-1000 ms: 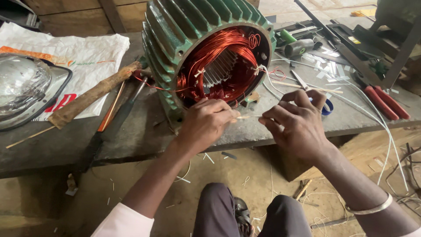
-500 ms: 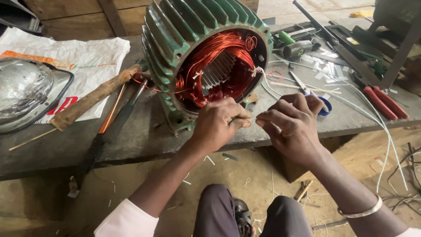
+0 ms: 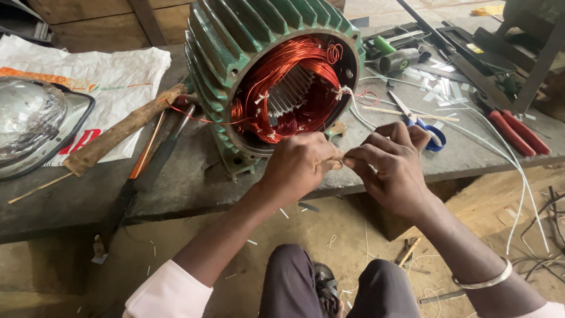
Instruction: The person works on the copper windings of an electric motor stator on a workbench. They cut and trim wire ends with pliers, tie the coil bundle with white cord, press and adjust the windings inside the housing, rotate the stator, and cut small paper strips with scissors.
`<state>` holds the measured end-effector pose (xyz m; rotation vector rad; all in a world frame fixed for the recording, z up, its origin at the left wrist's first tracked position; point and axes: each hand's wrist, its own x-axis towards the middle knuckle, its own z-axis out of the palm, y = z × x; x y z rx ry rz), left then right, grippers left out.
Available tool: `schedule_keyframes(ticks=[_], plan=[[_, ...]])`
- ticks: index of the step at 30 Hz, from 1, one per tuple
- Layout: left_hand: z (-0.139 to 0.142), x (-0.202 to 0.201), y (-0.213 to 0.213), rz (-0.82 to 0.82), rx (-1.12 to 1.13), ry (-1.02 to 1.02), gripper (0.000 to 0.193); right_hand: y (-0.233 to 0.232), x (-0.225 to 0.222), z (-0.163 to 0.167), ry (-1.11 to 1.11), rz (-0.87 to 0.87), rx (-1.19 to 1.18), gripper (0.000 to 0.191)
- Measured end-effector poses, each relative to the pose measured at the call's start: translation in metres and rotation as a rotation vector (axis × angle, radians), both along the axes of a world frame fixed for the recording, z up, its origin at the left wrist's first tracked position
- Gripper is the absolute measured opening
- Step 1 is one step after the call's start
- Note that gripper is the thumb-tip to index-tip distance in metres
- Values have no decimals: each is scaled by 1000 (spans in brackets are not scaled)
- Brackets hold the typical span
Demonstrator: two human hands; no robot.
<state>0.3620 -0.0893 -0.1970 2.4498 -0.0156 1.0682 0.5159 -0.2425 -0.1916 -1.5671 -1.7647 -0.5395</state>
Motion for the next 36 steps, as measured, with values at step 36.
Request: schedule_keyframes(ticks=[36], plan=[[2,-4,12,-32,-88,50,15,16,-5,-4,-29,28,51,20]])
